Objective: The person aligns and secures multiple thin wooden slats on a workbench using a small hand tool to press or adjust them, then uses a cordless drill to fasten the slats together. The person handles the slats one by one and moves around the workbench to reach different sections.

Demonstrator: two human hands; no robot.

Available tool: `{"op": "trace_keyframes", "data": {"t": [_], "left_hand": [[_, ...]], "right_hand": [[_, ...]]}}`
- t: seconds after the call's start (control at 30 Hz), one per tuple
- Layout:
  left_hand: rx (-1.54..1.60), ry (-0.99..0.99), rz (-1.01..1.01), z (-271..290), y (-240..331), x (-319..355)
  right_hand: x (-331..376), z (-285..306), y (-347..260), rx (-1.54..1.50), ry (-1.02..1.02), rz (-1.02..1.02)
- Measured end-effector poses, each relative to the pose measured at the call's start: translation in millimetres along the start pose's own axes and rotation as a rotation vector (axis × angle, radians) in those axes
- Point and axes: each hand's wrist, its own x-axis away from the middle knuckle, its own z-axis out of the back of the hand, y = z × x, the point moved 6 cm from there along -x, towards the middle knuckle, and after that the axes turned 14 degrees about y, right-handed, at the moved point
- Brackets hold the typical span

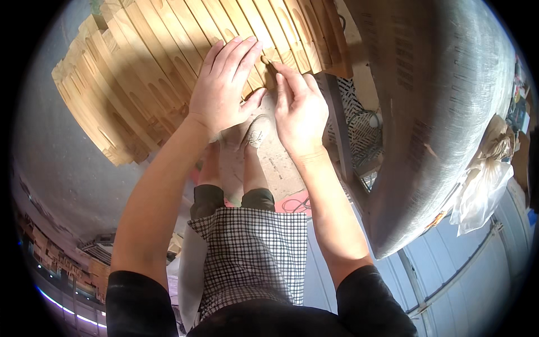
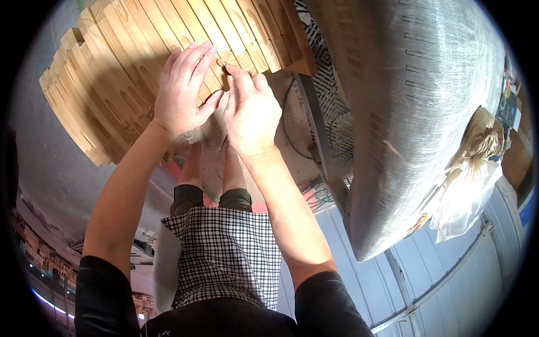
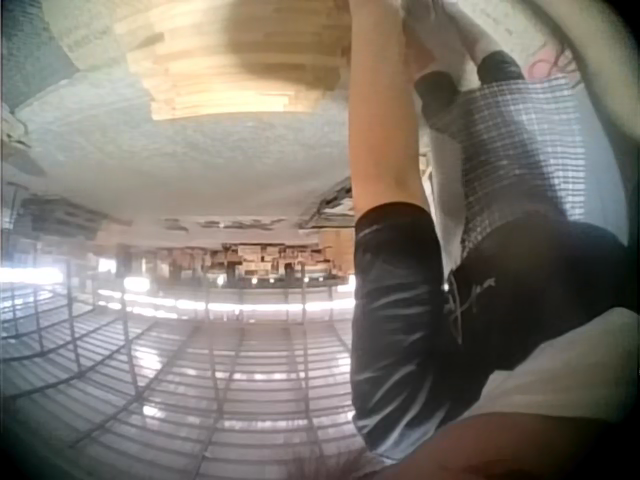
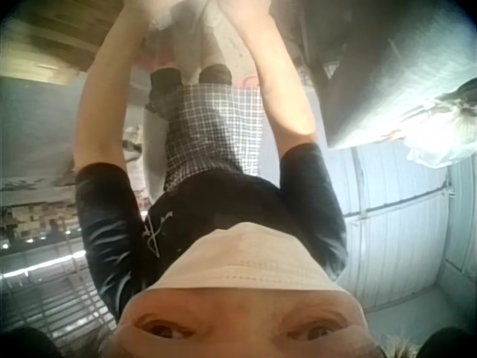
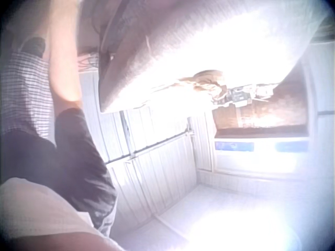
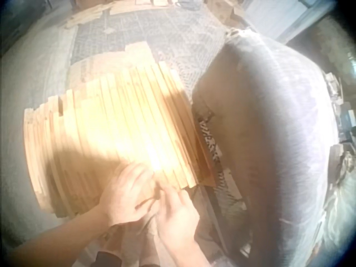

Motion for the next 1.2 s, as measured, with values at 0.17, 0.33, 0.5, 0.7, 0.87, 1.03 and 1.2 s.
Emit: {"op": "trace_keyframes", "data": {"t": [0.17,0.33,0.5,0.7,0.87,1.03,1.2], "left_hand": [[-0.024,-0.017,-0.041,-1,2,0],[-0.046,-0.017,-0.099,1,3,1],[0.073,-0.069,-0.014,3,4,-1],[-0.019,0.01,0.008,0,7,-9],[0.101,0.02,-0.053,-13,17,-37],[0.09,-0.023,-0.067,-29,14,-39],[0.161,0.024,-0.076,-26,14,-38]], "right_hand": [[10,8,28,-0.245,0.069,-0.249],[16,9,41,-0.355,0.085,-0.438],[4,12,34,-0.312,0.167,-0.337],[-8,13,18,-0.092,0.177,-0.165],[-8,9,15,-0.008,0.098,-0.214],[-8,10,15,0.008,0.149,-0.187],[-10,6,13,0.04,0.171,-0.149]]}}
